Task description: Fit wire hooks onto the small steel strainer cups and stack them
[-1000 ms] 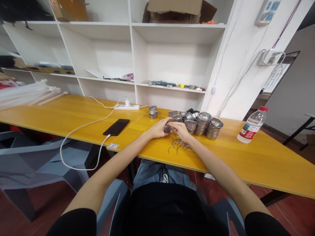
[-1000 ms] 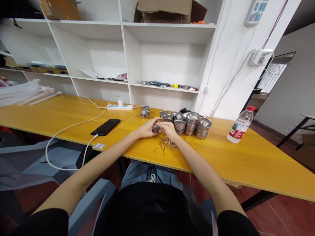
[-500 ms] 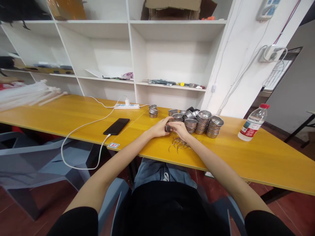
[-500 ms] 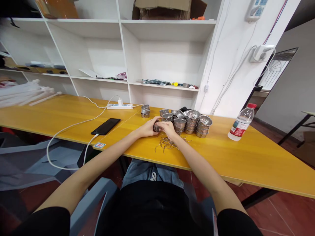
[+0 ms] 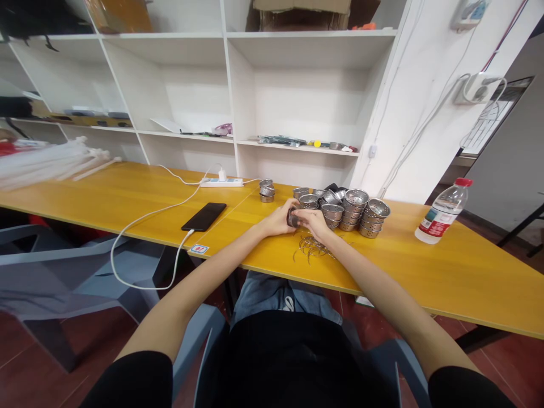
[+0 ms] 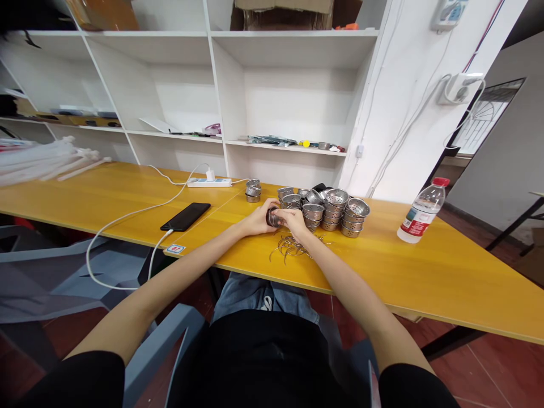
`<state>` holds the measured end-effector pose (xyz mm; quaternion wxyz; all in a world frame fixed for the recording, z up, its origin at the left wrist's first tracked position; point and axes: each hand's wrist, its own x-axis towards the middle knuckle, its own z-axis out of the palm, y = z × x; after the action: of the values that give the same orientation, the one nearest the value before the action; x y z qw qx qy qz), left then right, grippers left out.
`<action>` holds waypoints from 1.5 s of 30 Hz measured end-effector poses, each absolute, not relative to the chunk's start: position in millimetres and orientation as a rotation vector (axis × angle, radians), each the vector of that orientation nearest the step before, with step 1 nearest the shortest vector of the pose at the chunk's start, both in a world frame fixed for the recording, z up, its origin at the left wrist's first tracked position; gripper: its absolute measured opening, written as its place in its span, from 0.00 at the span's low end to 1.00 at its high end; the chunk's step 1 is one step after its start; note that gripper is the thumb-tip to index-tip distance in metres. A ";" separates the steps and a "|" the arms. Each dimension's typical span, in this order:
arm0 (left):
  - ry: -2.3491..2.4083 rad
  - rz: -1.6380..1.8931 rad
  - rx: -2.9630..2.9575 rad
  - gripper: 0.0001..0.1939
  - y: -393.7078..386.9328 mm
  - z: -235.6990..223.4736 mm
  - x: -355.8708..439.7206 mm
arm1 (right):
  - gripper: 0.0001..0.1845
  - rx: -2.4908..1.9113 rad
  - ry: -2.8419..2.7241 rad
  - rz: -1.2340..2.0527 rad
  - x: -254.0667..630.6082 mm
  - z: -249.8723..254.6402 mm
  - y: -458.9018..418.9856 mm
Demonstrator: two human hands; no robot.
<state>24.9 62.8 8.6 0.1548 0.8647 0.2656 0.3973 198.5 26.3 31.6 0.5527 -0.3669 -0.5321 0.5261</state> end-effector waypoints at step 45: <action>0.635 1.193 2.438 0.54 56.8 19.0 21.9 | 0.08 -0.681 -1.292 1.260 211.6 33.2 25.5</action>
<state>21.9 56.8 19.0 0.1759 0.8609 0.2243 0.4214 211.6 25.5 33.2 0.5700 -0.2900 -0.5502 0.5369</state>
